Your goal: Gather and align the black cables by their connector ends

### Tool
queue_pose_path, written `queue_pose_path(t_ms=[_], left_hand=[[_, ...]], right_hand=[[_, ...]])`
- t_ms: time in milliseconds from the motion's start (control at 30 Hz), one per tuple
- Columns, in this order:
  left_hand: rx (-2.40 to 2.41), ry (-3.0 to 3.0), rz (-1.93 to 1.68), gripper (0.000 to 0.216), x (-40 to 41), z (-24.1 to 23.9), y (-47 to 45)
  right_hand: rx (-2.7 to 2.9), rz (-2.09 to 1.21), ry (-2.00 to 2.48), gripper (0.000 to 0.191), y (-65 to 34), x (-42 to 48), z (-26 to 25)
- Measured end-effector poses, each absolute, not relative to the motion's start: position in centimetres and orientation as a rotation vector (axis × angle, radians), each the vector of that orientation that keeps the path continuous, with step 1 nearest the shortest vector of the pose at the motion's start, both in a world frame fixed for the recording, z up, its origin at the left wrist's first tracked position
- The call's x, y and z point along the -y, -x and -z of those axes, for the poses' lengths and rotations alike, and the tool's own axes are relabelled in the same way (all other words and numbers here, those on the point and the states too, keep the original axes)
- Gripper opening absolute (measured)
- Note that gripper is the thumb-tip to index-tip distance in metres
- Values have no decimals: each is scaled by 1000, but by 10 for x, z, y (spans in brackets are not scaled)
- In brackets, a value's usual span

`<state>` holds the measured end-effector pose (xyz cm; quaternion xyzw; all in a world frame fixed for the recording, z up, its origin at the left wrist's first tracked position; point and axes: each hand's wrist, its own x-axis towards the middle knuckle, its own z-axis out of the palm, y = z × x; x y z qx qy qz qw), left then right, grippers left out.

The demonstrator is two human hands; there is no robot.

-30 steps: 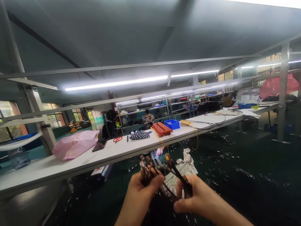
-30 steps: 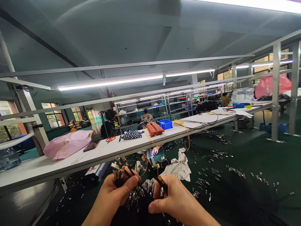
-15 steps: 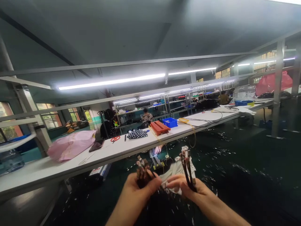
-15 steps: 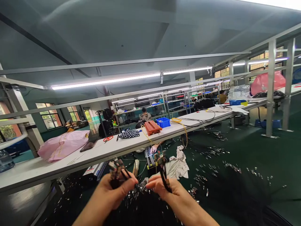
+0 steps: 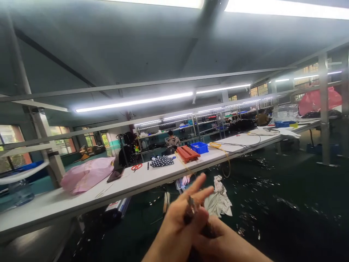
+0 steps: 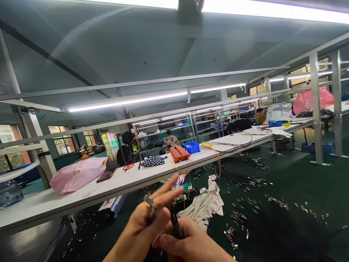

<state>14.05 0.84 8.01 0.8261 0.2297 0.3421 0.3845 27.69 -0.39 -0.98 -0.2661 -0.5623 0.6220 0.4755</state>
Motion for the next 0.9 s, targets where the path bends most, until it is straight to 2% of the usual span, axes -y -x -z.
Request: queue_pose_path(t_ms=[100, 200, 267, 367, 467, 567, 633, 700, 800, 867, 900], left_hand=[[-452, -2121, -628, 34, -5, -72, -148], [-582, -1908, -832, 31, -12, -72, -142], [-743, -1770, -1002, 31, -20, -72, -136], [-836, -1690, -910, 40, -30, -67, -133], [-828, -1719, -694, 46, -29, -64, -141], [-778, -1725, -714, 34, -20, -72, -154], [-689, -1666, -714, 30, -14, -82, -164], [-552, -1586, -716, 31, -10, -91, -173], [-450, -1546, -733, 33, -8, -98, -186], [-442, -1526, -755, 35, -8, -100, -192], [-442, -1506, -787, 35, -10, -102, -194]], right_hand=[[1334, -1402, 693, 34, -280, 6, 3], [1345, -1404, 755, 32, -287, 8, -1], [1345, -1435, 777, 40, -291, 8, -4], [1258, -1369, 691, 47, -299, 8, -17], [1283, -1047, 692, 40, -304, 11, -43], [1520, -558, 831, 32, -303, 14, -76], [1640, -243, 924, 34, -300, 15, -98], [1714, -102, 1037, 42, -300, 16, -117], [1782, -382, 1088, 47, -312, 19, -136], [1750, -637, 970, 42, -327, 25, -133], [1727, -700, 901, 45, -336, 29, -125]])
